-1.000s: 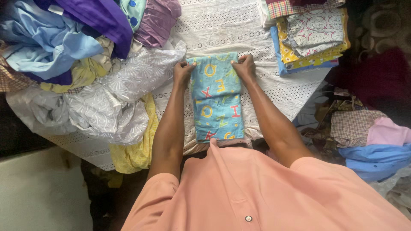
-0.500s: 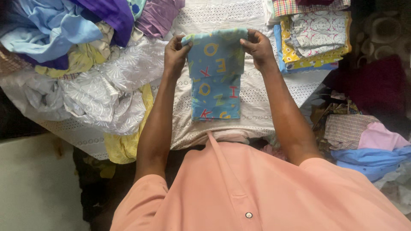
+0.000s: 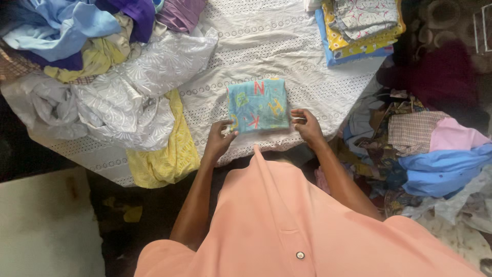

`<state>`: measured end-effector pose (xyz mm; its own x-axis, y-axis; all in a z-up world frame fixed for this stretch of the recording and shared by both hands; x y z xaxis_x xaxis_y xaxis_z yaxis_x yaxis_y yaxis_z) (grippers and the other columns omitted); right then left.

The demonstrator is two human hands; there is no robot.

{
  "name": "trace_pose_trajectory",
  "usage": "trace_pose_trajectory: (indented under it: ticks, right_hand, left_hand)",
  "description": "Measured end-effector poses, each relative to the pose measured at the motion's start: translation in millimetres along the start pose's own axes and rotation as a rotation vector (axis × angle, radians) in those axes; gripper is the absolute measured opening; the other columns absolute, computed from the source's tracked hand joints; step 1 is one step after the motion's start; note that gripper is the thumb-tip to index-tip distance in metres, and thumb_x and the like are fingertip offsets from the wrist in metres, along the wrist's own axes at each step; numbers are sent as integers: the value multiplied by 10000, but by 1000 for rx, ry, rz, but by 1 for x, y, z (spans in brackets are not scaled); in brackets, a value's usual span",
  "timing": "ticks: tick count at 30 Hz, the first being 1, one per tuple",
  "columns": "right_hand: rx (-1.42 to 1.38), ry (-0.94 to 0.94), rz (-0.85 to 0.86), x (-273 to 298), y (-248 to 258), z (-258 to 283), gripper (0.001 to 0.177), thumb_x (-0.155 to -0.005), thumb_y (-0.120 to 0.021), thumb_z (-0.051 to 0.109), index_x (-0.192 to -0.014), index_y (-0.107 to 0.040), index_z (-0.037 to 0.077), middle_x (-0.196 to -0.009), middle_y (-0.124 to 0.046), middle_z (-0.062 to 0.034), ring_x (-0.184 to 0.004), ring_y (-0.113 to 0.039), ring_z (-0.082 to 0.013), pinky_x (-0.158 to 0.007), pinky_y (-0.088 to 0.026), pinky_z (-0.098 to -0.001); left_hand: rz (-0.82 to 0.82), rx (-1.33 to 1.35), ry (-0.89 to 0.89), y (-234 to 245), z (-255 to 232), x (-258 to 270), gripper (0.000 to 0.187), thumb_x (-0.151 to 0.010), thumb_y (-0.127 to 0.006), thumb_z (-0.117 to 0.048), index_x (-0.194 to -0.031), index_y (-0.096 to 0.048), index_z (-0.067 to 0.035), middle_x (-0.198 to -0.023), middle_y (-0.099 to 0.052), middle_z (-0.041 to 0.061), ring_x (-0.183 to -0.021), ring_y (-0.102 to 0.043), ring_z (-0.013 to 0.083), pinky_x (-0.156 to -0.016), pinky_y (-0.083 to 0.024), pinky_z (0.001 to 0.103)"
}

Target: The person folds several pieces of clothing on a bed. They handle a maroon pair of shorts, a light blue patterned cloth, a light blue pair of shorts, and a purple pair of shorts, folding each item neatly and stacking them on the bed.

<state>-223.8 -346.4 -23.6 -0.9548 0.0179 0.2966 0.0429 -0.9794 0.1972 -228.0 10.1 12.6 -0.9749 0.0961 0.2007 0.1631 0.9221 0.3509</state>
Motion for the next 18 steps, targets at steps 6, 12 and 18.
trace_pose_trajectory:
  ticks: [6, 12, 18]
  right_hand:
    - [-6, -126, -208, -36, -20, -19, 404, -930, -734, 223, -1260, -637, 12, -1203, -716, -152, -1018, -713, -213, -892, -588, -356]
    - [296, -245, -290, -65, -49, 11, 686, -817, -825, 368, -1319, -558, -16, -1213, -695, -202, -1028, -714, -257, -896, -574, -357]
    - [175, -219, -186, -63, -42, 3, 660, -776, -841, 267, -1317, -583, -8, -1227, -687, -176, -1074, -688, -259, -920, -548, -358]
  left_hand:
    - [-199, 194, -10, -17, 32, -64, 560, -893, -787, -249, -1347, -574, -1, -1242, -651, 183, -1108, -651, 253, -945, -547, 370]
    - [-87, 323, 78, -36, 35, -120, 568, -839, -824, -204, -1281, -563, 40, -1093, -723, 155, -944, -709, 209, -836, -580, 339]
    - [-75, 273, 189, -43, 49, -112, 517, -832, -811, -190, -1258, -646, 52, -1074, -743, 159, -900, -710, 217, -784, -572, 353]
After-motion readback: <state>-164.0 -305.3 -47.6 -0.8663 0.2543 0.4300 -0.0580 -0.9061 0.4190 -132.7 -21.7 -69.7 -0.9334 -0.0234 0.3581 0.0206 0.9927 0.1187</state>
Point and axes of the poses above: each hand's wrist, its own x-axis away from the middle knuckle, its own y-axis out of the back of the hand, z = x × y, the point moved 5 cm from there along -x, towards the middle knuckle
